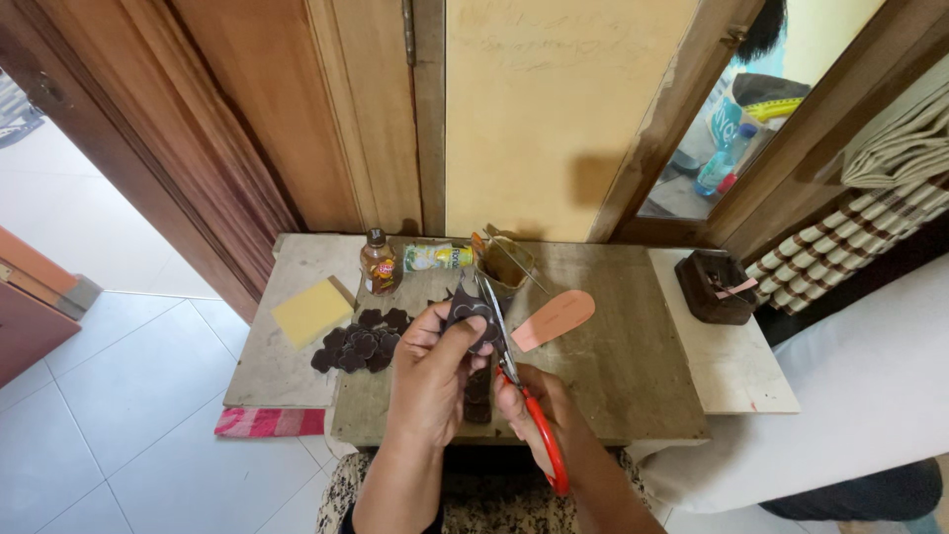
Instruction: The person uses red-handled scissors to cut flower-shaped pieces from a dark sheet of material. They hold the material with the left hand and cut along the outlines with the right hand, then place the finished pieces on the table.
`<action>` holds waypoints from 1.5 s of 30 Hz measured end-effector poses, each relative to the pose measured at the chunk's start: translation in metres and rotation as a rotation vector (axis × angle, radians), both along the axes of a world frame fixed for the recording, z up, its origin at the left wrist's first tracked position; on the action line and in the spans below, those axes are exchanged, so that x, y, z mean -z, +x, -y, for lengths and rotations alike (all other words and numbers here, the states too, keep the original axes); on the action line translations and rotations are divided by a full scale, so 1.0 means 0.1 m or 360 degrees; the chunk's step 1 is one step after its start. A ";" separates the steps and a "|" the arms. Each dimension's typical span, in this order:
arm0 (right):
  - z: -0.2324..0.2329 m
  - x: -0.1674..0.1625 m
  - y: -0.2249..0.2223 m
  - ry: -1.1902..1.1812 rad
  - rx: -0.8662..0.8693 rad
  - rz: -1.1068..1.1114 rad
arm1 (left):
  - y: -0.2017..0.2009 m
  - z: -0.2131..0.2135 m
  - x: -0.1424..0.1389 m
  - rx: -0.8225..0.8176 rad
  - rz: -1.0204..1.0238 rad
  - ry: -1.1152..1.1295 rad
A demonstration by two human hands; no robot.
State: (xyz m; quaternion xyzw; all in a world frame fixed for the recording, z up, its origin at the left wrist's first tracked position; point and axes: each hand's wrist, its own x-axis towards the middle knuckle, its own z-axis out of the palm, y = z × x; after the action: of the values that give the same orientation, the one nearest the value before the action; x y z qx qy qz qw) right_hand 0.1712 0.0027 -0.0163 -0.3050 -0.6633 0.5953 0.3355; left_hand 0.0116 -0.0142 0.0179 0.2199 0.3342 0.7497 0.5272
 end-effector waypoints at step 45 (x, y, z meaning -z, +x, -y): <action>-0.02 0.18 -0.17 0.0235 0.0392 0.0091 | 0.11 -0.19 0.24 0.0195 -0.0101 -0.0053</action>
State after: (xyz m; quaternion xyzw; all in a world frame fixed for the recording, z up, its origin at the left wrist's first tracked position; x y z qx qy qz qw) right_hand 0.1538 0.0050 -0.0343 -0.3755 -0.6722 0.4901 0.4085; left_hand 0.0224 0.0044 -0.0063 0.2550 0.3491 0.7030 0.5648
